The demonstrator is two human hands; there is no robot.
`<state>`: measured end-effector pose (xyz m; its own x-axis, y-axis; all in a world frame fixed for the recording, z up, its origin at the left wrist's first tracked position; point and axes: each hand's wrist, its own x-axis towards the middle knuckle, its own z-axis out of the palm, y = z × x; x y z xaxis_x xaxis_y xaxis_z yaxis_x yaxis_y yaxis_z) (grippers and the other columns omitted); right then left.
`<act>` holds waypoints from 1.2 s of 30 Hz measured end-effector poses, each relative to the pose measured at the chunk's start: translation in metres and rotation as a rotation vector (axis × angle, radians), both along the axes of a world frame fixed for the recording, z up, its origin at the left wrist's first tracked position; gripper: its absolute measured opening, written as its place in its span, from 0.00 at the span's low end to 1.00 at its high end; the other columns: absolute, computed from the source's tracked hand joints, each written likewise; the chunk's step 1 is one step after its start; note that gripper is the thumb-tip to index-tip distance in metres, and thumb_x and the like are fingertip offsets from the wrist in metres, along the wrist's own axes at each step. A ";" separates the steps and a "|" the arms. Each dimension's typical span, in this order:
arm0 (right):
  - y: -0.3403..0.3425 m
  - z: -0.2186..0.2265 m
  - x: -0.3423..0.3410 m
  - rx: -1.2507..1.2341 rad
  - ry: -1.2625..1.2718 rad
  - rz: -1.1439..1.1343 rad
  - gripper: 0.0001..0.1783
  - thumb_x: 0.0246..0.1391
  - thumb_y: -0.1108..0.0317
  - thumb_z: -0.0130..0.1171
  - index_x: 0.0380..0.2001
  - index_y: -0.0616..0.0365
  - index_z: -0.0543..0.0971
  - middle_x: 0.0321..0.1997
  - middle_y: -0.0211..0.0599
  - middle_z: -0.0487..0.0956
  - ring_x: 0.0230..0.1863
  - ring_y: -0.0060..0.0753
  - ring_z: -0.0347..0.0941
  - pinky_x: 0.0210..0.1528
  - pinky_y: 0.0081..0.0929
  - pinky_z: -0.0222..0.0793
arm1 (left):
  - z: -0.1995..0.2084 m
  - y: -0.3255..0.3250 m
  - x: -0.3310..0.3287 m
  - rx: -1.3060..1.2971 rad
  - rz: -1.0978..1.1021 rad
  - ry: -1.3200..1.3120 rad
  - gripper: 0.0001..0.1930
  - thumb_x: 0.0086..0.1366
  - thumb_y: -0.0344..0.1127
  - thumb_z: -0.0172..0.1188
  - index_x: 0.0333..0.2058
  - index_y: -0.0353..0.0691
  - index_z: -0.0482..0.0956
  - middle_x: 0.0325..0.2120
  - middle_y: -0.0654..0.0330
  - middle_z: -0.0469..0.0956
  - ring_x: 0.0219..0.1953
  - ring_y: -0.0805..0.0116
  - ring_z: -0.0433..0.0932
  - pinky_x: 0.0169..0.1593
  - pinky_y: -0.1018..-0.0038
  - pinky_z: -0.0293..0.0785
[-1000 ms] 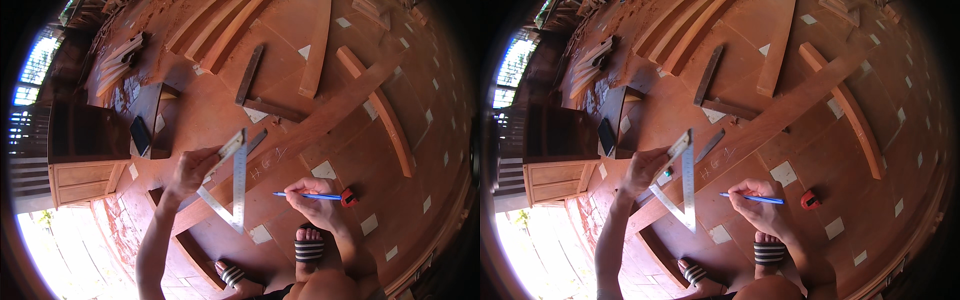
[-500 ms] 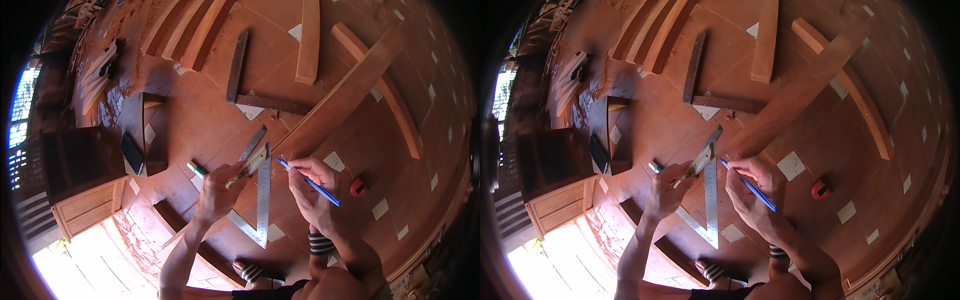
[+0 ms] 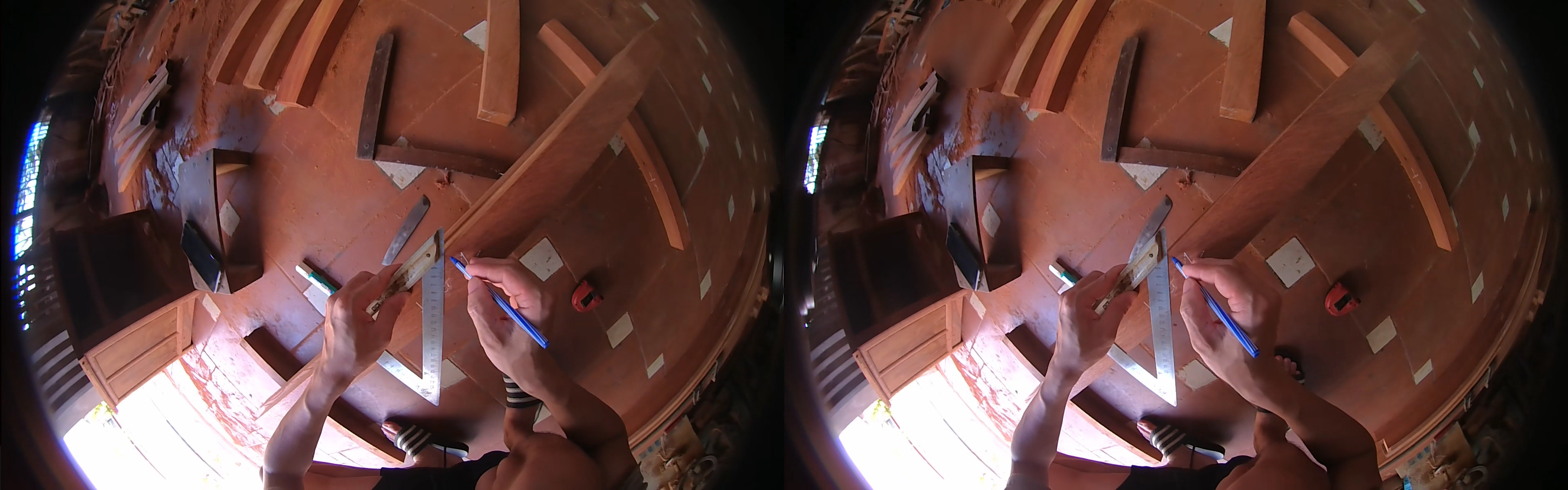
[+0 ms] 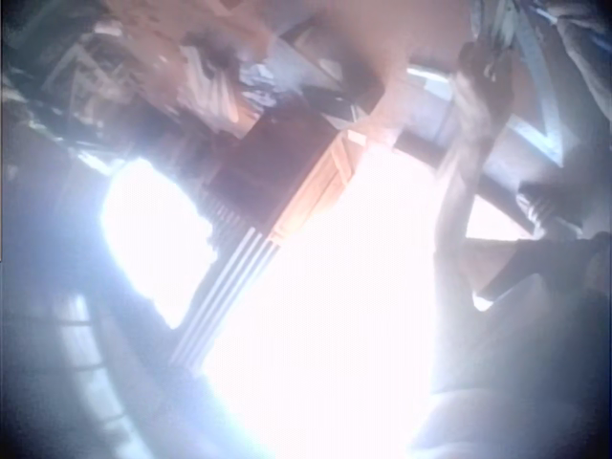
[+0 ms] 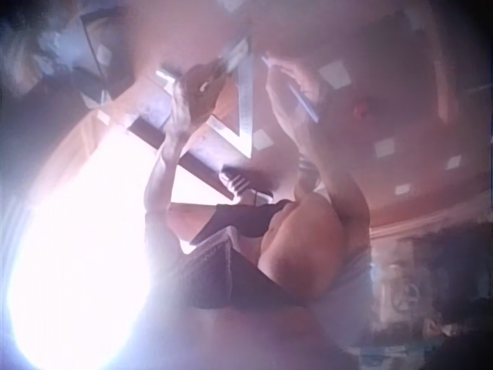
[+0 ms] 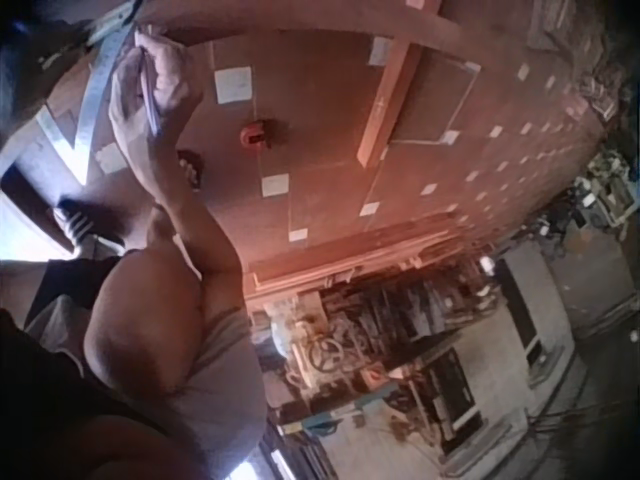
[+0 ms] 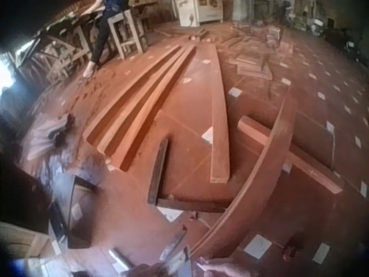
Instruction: The person sits on the floor and uses a try square and a blue pen to mark measurements and lines on several wooden planks. They repeatedly position the square, draw lines, and reposition the wood to mark different sections.
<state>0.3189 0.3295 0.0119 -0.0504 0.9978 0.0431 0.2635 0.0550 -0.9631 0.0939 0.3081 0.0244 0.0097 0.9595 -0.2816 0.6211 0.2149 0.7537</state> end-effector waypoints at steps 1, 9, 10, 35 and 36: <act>0.001 0.001 0.000 0.021 -0.010 0.007 0.10 0.61 0.81 0.70 0.45 0.66 0.85 0.43 0.49 0.89 0.41 0.41 0.89 0.44 0.32 0.84 | 0.000 0.000 0.000 -0.002 -0.002 -0.001 0.19 0.67 0.30 0.72 0.56 0.39 0.88 0.31 0.50 0.84 0.28 0.58 0.83 0.34 0.64 0.77; 0.002 0.002 -0.003 0.049 -0.024 0.022 0.12 0.61 0.82 0.71 0.48 0.66 0.86 0.44 0.47 0.88 0.39 0.35 0.89 0.42 0.29 0.83 | 0.000 -0.002 0.001 0.000 0.019 0.004 0.18 0.67 0.30 0.73 0.56 0.41 0.89 0.31 0.51 0.83 0.27 0.58 0.82 0.33 0.63 0.77; 0.002 0.002 -0.003 0.030 -0.009 0.016 0.12 0.61 0.82 0.71 0.48 0.66 0.86 0.44 0.47 0.88 0.40 0.35 0.88 0.41 0.28 0.83 | 0.000 -0.001 0.001 0.003 0.020 0.003 0.18 0.67 0.31 0.73 0.56 0.41 0.89 0.31 0.51 0.83 0.27 0.58 0.82 0.33 0.63 0.77; -0.010 0.012 0.002 0.042 -0.127 0.129 0.12 0.58 0.81 0.72 0.46 0.66 0.86 0.42 0.51 0.87 0.41 0.47 0.87 0.43 0.35 0.82 | 0.001 -0.003 0.004 0.059 0.023 0.024 0.18 0.65 0.27 0.73 0.54 0.38 0.88 0.33 0.47 0.85 0.31 0.50 0.87 0.36 0.61 0.80; -0.014 0.015 0.002 0.022 -0.126 0.139 0.12 0.58 0.81 0.73 0.46 0.67 0.85 0.42 0.51 0.87 0.41 0.48 0.87 0.43 0.35 0.82 | 0.001 -0.003 0.004 0.063 0.022 0.021 0.18 0.65 0.26 0.73 0.54 0.37 0.88 0.34 0.46 0.85 0.31 0.50 0.87 0.37 0.61 0.81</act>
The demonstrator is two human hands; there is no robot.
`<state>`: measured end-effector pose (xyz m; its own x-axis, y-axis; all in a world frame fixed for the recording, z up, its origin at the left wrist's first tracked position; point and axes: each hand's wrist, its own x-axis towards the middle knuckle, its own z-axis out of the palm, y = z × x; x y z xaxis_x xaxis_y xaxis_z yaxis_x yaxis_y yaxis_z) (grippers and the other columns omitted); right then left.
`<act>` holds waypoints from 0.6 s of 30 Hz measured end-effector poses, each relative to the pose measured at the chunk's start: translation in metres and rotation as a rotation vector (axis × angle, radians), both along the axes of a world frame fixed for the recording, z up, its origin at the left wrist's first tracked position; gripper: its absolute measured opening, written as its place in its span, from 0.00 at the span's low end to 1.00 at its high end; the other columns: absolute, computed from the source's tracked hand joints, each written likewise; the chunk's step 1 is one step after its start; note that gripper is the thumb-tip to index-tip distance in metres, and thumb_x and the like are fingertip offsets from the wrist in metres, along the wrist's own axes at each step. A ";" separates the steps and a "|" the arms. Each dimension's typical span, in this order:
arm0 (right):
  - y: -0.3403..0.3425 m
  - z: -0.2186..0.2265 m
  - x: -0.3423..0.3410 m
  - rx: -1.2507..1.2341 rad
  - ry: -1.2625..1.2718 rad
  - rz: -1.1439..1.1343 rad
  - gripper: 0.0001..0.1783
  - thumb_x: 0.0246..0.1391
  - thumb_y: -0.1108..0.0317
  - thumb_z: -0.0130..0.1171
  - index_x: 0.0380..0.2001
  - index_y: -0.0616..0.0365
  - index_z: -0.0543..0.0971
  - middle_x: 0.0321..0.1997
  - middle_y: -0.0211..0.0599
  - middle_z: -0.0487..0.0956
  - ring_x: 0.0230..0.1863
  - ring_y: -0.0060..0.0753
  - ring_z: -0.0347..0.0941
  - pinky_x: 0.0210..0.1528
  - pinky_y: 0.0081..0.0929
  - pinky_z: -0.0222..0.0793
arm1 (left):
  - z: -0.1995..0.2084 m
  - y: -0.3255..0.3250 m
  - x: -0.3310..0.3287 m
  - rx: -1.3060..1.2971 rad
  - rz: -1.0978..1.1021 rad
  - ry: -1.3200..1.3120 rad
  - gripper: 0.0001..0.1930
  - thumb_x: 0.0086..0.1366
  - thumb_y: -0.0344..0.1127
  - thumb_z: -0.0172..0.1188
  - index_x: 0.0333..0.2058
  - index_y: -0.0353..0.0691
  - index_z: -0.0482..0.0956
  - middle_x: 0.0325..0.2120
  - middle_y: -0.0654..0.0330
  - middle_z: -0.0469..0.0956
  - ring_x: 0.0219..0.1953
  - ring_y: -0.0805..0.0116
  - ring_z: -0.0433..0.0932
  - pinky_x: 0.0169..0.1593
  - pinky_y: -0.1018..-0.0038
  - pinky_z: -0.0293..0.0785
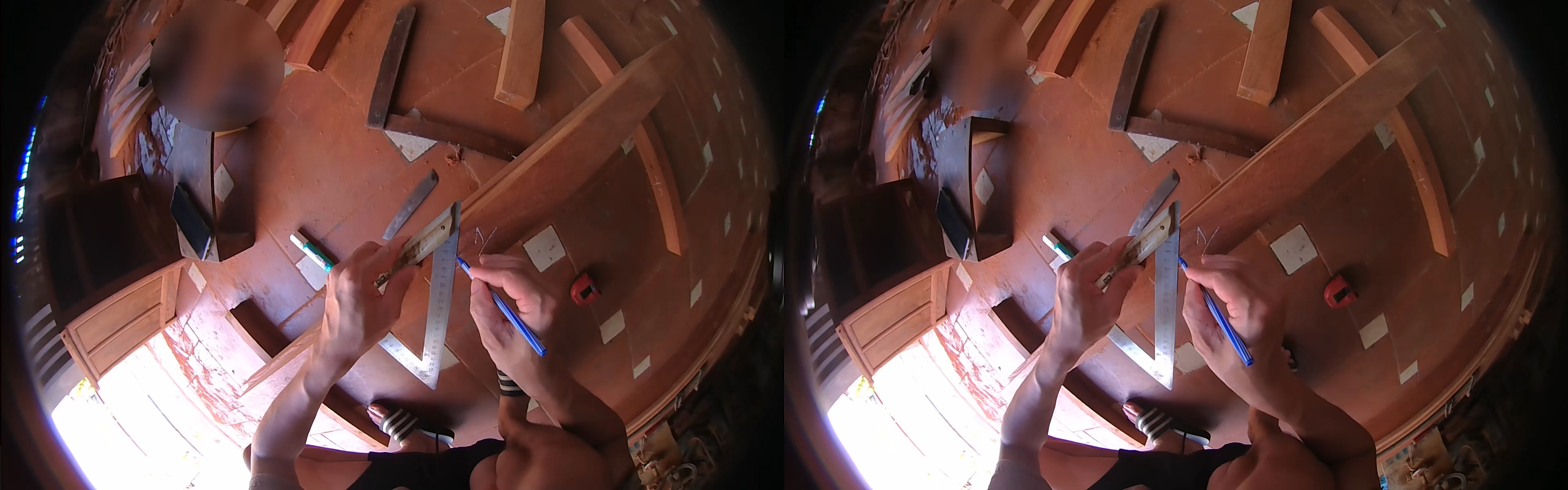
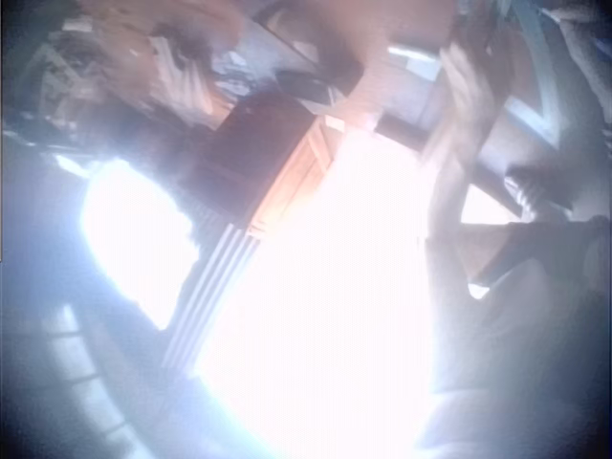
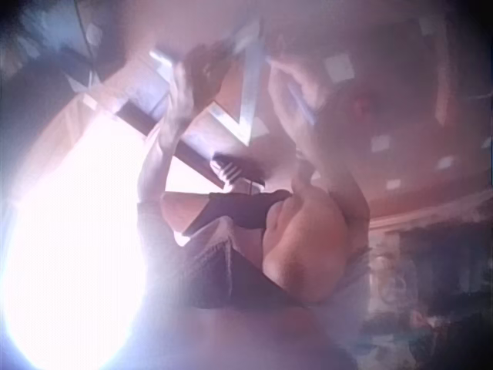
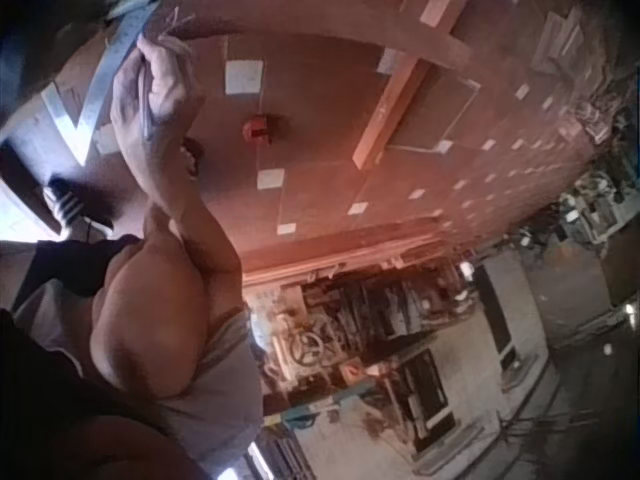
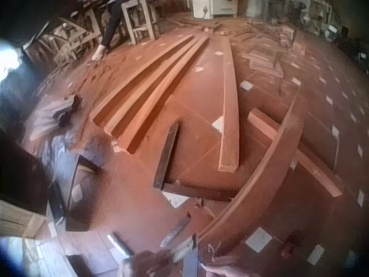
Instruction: The person sits on the floor and uses a try square and a blue pen to mark measurements and lines on several wooden planks. They repeatedly position the square, draw lines, and reposition the wood to mark different sections.
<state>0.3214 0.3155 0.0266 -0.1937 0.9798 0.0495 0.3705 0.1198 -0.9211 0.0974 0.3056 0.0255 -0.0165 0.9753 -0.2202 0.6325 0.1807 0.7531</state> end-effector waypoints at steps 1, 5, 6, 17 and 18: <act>-0.002 0.002 0.000 -0.020 0.000 0.008 0.13 0.57 0.80 0.73 0.45 0.67 0.85 0.42 0.51 0.87 0.41 0.49 0.87 0.43 0.35 0.82 | 0.000 0.000 0.000 0.004 -0.001 -0.003 0.19 0.65 0.26 0.73 0.54 0.37 0.88 0.34 0.46 0.86 0.32 0.50 0.87 0.37 0.62 0.81; 0.008 0.007 -0.001 -0.029 -0.044 0.041 0.11 0.57 0.80 0.73 0.43 0.66 0.85 0.35 0.46 0.87 0.35 0.46 0.87 0.39 0.35 0.82 | -0.003 -0.002 0.000 0.017 0.025 -0.043 0.20 0.66 0.28 0.73 0.56 0.35 0.87 0.31 0.50 0.82 0.29 0.60 0.80 0.37 0.65 0.76; 0.016 0.009 0.000 -0.089 -0.057 0.072 0.10 0.57 0.79 0.73 0.42 0.66 0.85 0.33 0.45 0.86 0.33 0.44 0.87 0.38 0.35 0.82 | -0.003 -0.002 0.001 0.014 0.029 -0.045 0.20 0.66 0.28 0.73 0.56 0.36 0.87 0.31 0.50 0.82 0.29 0.60 0.80 0.37 0.65 0.76; 0.055 0.004 0.010 -0.072 0.007 0.096 0.07 0.71 0.75 0.66 0.46 0.70 0.87 0.35 0.38 0.88 0.35 0.20 0.84 0.36 0.20 0.80 | -0.006 -0.002 0.000 0.023 0.001 0.008 0.19 0.65 0.27 0.74 0.55 0.33 0.88 0.33 0.45 0.84 0.28 0.53 0.86 0.35 0.63 0.79; 0.052 0.004 0.013 -0.070 0.017 0.075 0.07 0.72 0.75 0.66 0.46 0.70 0.87 0.36 0.37 0.88 0.35 0.20 0.84 0.36 0.19 0.79 | -0.007 -0.003 -0.001 0.029 -0.004 -0.007 0.19 0.66 0.27 0.73 0.56 0.33 0.87 0.33 0.45 0.84 0.28 0.53 0.85 0.35 0.63 0.79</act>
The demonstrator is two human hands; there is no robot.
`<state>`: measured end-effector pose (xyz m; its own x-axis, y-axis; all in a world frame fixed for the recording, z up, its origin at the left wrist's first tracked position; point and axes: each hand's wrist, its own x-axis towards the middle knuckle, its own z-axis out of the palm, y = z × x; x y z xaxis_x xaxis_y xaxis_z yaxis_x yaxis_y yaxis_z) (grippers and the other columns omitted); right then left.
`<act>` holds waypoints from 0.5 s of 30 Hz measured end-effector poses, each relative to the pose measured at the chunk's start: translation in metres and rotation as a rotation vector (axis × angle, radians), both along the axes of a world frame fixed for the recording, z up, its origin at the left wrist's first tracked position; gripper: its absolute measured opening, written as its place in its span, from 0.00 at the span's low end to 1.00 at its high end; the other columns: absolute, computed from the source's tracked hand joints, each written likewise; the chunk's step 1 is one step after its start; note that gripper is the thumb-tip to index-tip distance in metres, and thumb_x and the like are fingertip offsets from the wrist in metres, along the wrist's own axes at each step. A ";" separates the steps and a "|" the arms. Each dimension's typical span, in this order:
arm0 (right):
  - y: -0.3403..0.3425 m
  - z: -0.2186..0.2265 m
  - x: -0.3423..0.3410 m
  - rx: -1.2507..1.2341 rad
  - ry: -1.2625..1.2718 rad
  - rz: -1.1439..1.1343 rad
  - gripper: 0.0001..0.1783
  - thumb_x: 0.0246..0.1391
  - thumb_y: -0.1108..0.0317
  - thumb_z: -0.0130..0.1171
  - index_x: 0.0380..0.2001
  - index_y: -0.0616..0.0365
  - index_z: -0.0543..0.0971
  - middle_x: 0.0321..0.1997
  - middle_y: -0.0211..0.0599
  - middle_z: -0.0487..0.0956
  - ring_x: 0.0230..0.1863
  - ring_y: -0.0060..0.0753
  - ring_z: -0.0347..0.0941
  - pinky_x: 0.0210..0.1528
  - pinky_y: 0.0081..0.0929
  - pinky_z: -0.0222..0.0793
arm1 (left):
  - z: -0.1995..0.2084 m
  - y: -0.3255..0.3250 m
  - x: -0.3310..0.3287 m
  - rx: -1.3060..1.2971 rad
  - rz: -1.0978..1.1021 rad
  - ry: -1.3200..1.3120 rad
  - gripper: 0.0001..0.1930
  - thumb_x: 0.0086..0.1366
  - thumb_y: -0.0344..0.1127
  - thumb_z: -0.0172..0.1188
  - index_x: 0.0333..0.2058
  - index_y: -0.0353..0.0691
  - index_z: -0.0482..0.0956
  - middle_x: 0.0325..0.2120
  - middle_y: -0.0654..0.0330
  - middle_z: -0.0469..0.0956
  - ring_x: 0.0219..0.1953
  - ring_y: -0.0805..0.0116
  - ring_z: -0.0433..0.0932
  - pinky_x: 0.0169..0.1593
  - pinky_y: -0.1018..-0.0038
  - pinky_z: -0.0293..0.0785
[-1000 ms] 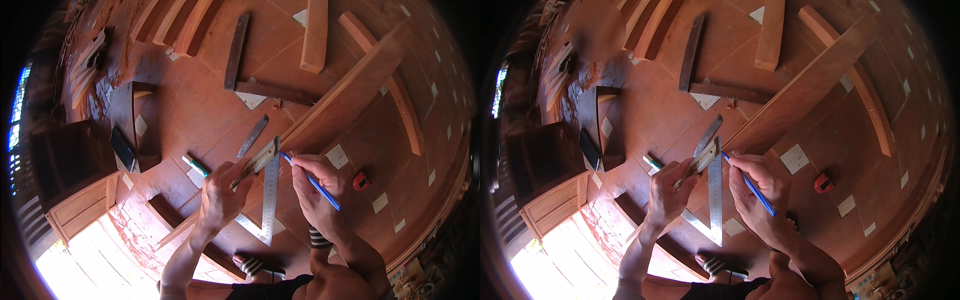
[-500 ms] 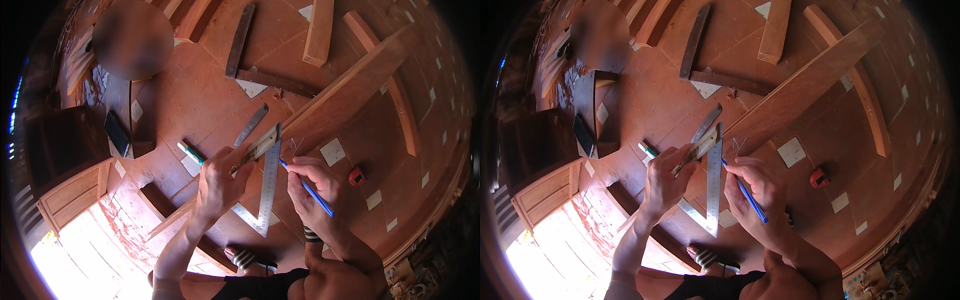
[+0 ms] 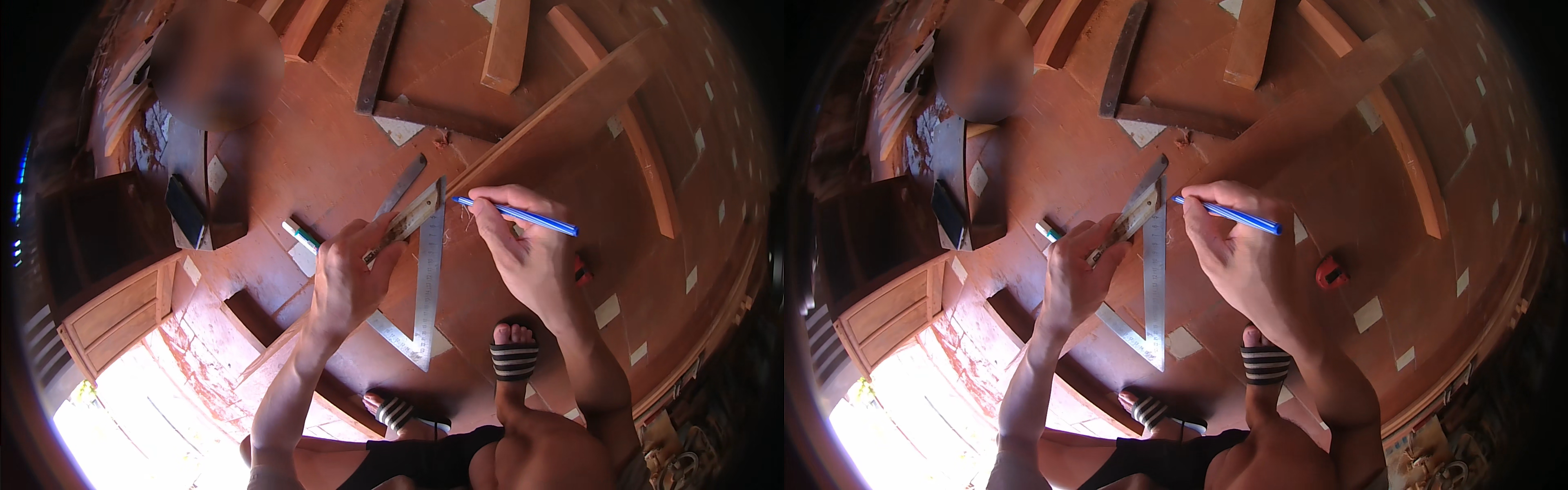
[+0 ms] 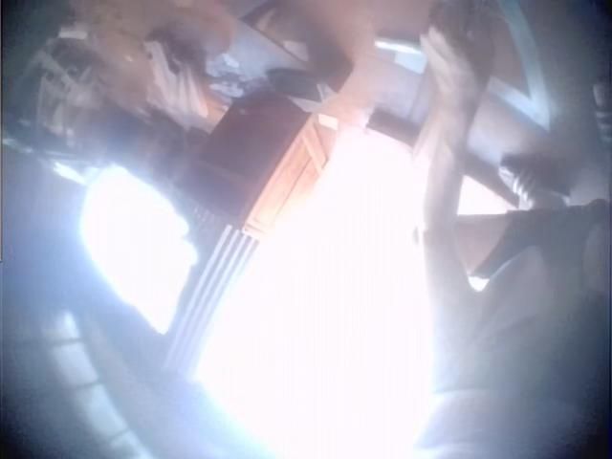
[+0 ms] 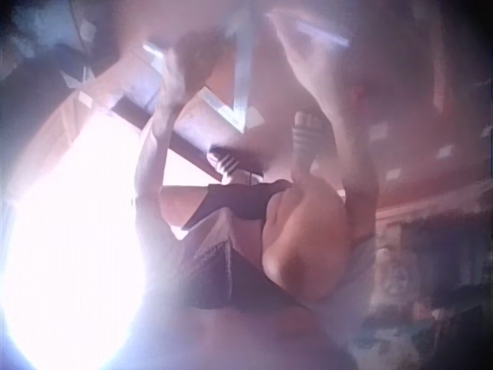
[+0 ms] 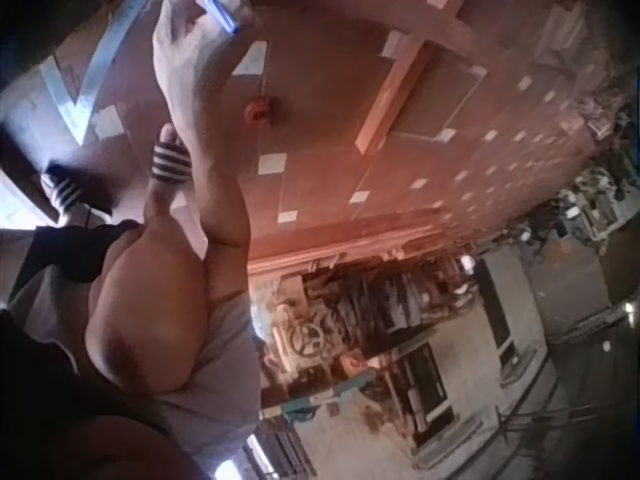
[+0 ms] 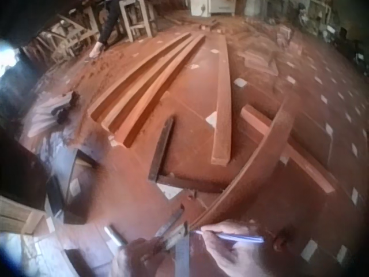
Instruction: The person sits on the floor and uses a try square and a blue pen to mark measurements and lines on several wooden planks. They repeatedly position the square, draw lines, and reposition the wood to mark different sections.
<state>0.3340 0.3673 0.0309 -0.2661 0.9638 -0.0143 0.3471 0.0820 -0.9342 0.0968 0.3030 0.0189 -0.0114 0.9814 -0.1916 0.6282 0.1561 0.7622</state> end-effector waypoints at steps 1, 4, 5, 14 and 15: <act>-0.003 0.001 0.003 -0.023 -0.009 -0.017 0.08 0.72 0.74 0.66 0.46 0.70 0.87 0.36 0.38 0.88 0.35 0.19 0.84 0.37 0.19 0.79 | 0.000 0.001 -0.001 -0.003 -0.005 -0.001 0.20 0.66 0.27 0.73 0.56 0.33 0.87 0.33 0.45 0.84 0.28 0.54 0.85 0.35 0.64 0.79; -0.014 0.006 0.014 -0.091 -0.031 -0.053 0.09 0.73 0.74 0.66 0.48 0.71 0.86 0.38 0.39 0.89 0.38 0.17 0.82 0.39 0.19 0.79 | 0.000 0.002 -0.002 -0.009 -0.022 -0.017 0.20 0.67 0.27 0.73 0.57 0.32 0.86 0.34 0.45 0.85 0.28 0.56 0.85 0.35 0.65 0.78; -0.017 0.007 0.016 -0.129 -0.009 -0.066 0.09 0.73 0.74 0.66 0.49 0.71 0.86 0.38 0.39 0.89 0.39 0.18 0.82 0.40 0.19 0.79 | 0.000 0.002 -0.002 -0.009 -0.028 -0.024 0.20 0.68 0.27 0.72 0.57 0.31 0.86 0.34 0.45 0.85 0.28 0.57 0.85 0.35 0.65 0.78; -0.042 0.016 0.024 -0.318 0.018 -0.103 0.12 0.74 0.71 0.65 0.51 0.72 0.85 0.40 0.42 0.89 0.39 0.19 0.82 0.41 0.20 0.79 | -0.002 0.007 -0.004 -0.020 -0.058 -0.073 0.20 0.68 0.26 0.72 0.58 0.31 0.86 0.35 0.45 0.85 0.29 0.60 0.85 0.35 0.66 0.78; -0.044 0.017 0.024 -0.293 -0.012 -0.097 0.13 0.74 0.70 0.65 0.51 0.72 0.85 0.40 0.42 0.89 0.38 0.19 0.82 0.40 0.20 0.79 | -0.001 0.007 -0.005 -0.056 -0.053 -0.087 0.21 0.69 0.26 0.71 0.60 0.31 0.85 0.35 0.48 0.84 0.32 0.64 0.82 0.38 0.67 0.77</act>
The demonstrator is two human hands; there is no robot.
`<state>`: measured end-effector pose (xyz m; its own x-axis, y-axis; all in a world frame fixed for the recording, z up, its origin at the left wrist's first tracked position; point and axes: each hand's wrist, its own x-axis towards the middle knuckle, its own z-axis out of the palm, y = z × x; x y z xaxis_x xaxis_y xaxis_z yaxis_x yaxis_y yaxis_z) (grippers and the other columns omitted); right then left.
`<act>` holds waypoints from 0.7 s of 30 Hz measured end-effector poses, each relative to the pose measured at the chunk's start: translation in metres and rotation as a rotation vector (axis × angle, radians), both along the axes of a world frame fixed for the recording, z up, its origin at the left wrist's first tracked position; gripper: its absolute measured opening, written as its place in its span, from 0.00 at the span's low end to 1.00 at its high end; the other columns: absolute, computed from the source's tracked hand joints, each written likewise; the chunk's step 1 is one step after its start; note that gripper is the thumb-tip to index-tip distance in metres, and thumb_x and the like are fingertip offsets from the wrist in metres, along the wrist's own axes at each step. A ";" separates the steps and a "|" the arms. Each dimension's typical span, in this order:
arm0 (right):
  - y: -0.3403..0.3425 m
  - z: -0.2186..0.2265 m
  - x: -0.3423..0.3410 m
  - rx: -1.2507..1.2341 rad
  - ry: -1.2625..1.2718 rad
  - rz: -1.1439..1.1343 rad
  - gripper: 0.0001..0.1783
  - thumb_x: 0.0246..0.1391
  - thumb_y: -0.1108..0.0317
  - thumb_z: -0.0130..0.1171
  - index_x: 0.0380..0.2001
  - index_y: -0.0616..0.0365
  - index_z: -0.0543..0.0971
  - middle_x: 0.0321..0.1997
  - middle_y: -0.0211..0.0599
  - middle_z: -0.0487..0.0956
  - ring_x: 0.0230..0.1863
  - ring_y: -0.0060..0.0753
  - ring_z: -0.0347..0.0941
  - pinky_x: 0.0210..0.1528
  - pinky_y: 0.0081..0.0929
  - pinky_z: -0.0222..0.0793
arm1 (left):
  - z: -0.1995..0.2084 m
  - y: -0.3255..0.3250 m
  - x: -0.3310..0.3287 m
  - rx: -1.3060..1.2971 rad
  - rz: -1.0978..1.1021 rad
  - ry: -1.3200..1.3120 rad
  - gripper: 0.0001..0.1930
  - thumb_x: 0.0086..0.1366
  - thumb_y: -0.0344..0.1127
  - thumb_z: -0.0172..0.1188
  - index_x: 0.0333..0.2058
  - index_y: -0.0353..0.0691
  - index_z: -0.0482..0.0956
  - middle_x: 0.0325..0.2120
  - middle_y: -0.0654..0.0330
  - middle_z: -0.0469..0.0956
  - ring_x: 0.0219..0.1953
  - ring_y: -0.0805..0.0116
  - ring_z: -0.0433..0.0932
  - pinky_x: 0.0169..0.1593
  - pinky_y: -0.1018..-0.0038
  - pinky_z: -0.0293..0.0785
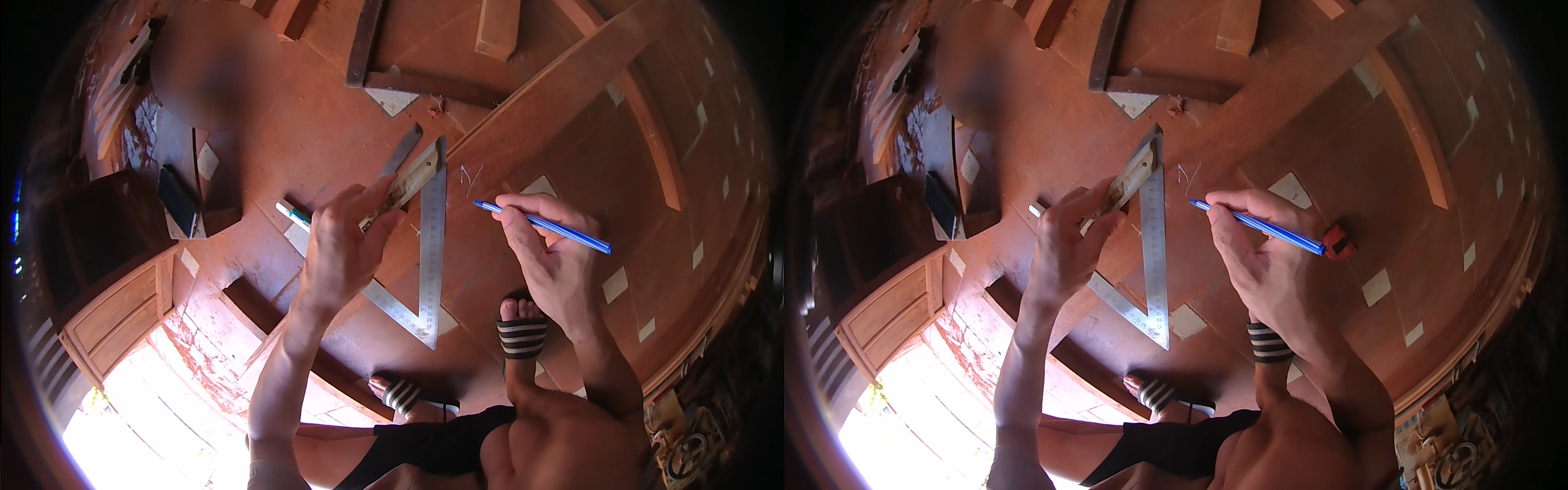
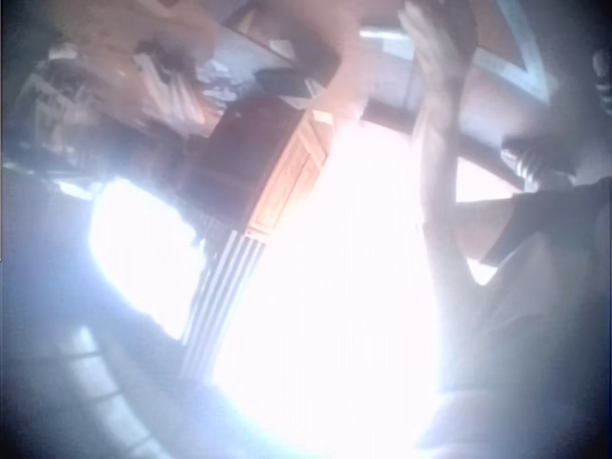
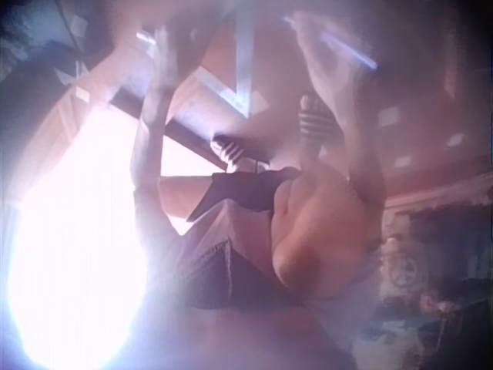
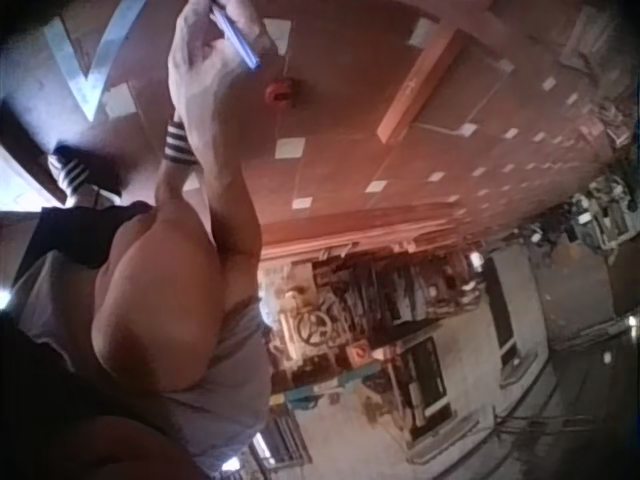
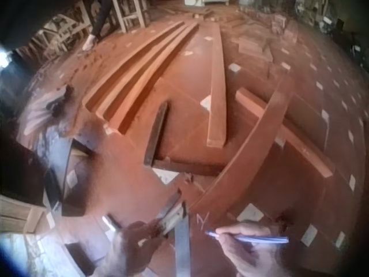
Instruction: The person sits on the floor and uses a try square and a blue pen to mark measurements and lines on several wooden planks. They repeatedly position the square, draw lines, and reposition the wood to mark different sections.
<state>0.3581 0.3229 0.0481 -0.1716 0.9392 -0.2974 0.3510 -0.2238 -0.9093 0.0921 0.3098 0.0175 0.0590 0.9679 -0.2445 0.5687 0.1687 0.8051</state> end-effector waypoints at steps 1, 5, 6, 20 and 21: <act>-0.002 0.001 -0.001 0.028 -0.008 0.010 0.13 0.74 0.69 0.65 0.51 0.71 0.85 0.39 0.42 0.89 0.37 0.19 0.82 0.40 0.21 0.79 | 0.002 -0.001 -0.001 -0.056 0.001 0.000 0.21 0.70 0.25 0.70 0.61 0.32 0.84 0.35 0.51 0.84 0.35 0.68 0.80 0.41 0.69 0.76; -0.009 0.000 -0.003 0.060 0.008 0.009 0.13 0.74 0.68 0.65 0.50 0.69 0.86 0.38 0.41 0.90 0.35 0.18 0.81 0.38 0.21 0.78 | 0.000 -0.001 -0.002 -0.090 0.001 -0.019 0.23 0.71 0.25 0.69 0.64 0.32 0.83 0.38 0.55 0.84 0.40 0.73 0.79 0.47 0.72 0.76; -0.010 -0.001 -0.004 0.082 -0.002 0.000 0.11 0.73 0.70 0.66 0.49 0.69 0.86 0.36 0.39 0.88 0.34 0.18 0.81 0.37 0.20 0.77 | -0.001 -0.001 -0.001 -0.090 0.006 -0.031 0.23 0.71 0.25 0.69 0.64 0.32 0.83 0.38 0.55 0.84 0.40 0.73 0.79 0.47 0.72 0.76; -0.019 -0.020 -0.028 0.317 -0.019 -0.006 0.08 0.67 0.77 0.69 0.46 0.68 0.86 0.42 0.45 0.89 0.37 0.31 0.87 0.39 0.27 0.81 | 0.002 0.001 -0.001 0.022 -0.027 0.043 0.22 0.67 0.26 0.73 0.60 0.31 0.85 0.34 0.47 0.83 0.26 0.63 0.82 0.33 0.66 0.76; -0.019 -0.023 -0.029 0.364 -0.029 -0.013 0.07 0.65 0.78 0.69 0.46 0.68 0.86 0.41 0.47 0.89 0.36 0.34 0.87 0.38 0.29 0.80 | 0.003 0.002 -0.001 -0.006 -0.015 0.029 0.22 0.68 0.27 0.72 0.61 0.33 0.85 0.33 0.50 0.82 0.29 0.65 0.80 0.36 0.67 0.75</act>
<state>0.3288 0.3043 0.0256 -0.1551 0.9865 0.0526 0.3768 0.1083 -0.9200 0.0913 0.3117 0.0204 0.0663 0.9654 -0.2520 0.5946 0.1646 0.7870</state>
